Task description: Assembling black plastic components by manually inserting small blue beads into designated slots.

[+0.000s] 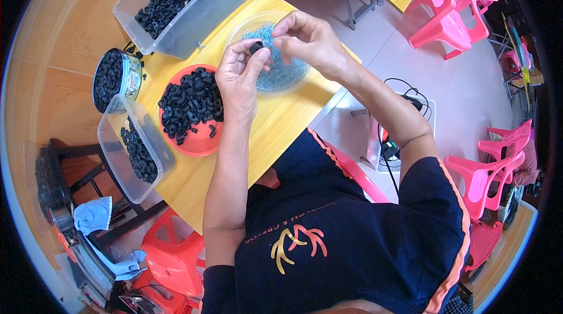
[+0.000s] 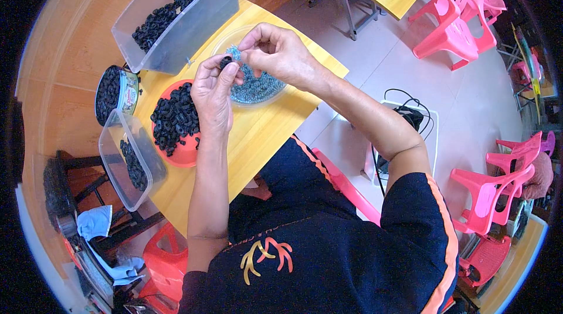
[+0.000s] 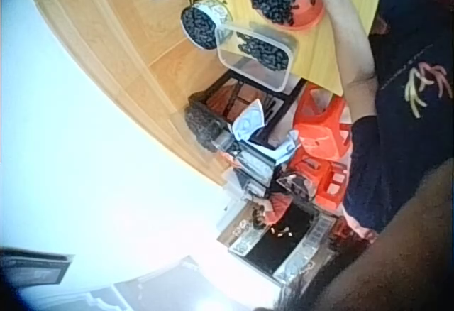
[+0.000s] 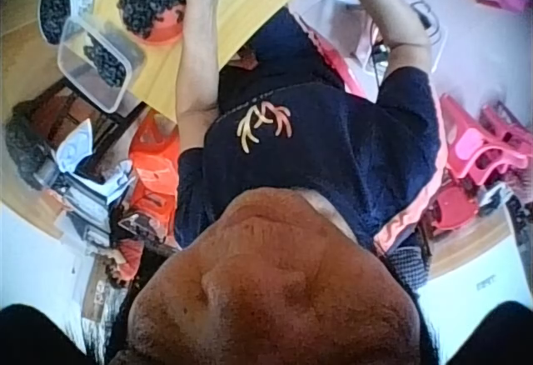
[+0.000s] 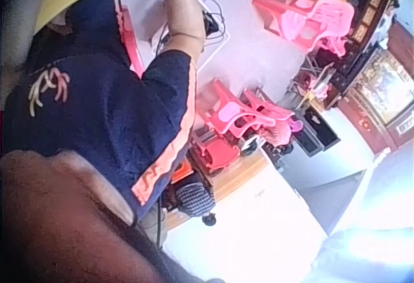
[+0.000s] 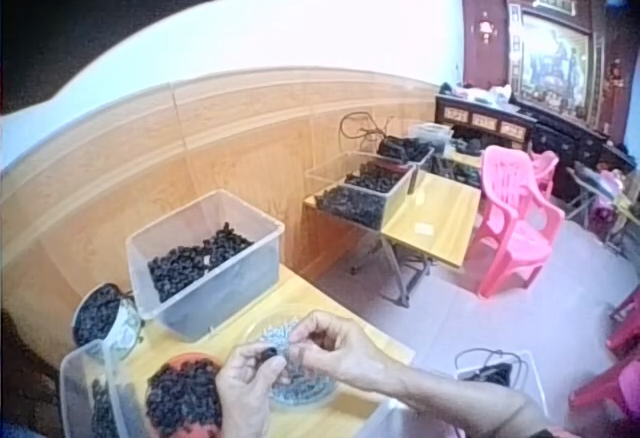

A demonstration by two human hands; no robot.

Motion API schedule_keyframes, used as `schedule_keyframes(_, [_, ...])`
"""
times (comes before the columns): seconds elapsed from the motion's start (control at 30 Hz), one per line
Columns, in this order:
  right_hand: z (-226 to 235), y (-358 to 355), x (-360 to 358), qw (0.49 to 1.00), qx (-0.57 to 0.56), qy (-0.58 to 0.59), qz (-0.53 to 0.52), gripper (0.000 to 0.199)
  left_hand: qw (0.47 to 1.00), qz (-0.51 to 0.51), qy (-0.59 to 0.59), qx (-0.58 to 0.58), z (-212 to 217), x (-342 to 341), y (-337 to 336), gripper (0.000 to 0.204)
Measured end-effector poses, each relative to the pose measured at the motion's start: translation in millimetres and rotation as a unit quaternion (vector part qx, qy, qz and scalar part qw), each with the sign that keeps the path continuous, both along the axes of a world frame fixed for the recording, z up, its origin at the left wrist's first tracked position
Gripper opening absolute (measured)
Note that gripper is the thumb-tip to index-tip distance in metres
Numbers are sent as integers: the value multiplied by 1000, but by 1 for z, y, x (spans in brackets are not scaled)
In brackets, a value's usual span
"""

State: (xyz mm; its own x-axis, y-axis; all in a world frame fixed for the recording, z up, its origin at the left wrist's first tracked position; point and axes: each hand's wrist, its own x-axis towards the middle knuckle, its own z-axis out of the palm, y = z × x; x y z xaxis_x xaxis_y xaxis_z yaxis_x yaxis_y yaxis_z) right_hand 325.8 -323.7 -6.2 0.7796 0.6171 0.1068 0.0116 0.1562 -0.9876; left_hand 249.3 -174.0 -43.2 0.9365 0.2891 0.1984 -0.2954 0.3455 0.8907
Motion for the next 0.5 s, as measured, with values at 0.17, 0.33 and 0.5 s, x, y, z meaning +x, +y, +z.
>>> schedule_keyframes(0.17, [10, -3, 0, 999, -28, -10, 16, 16, 997, 53, -8, 49, -2, 0, 1, 20])
schedule_keyframes(0.33, [9, -5, -6, 999, -16, -15, 45, 13, 995, 42, -17, 84, -3, -9, -1, 19])
schedule_keyframes(0.5, [24, -4, -17, 992, -77, 13, 101, 14, 988, 45, -61, 138, -1, -25, 1, 19])
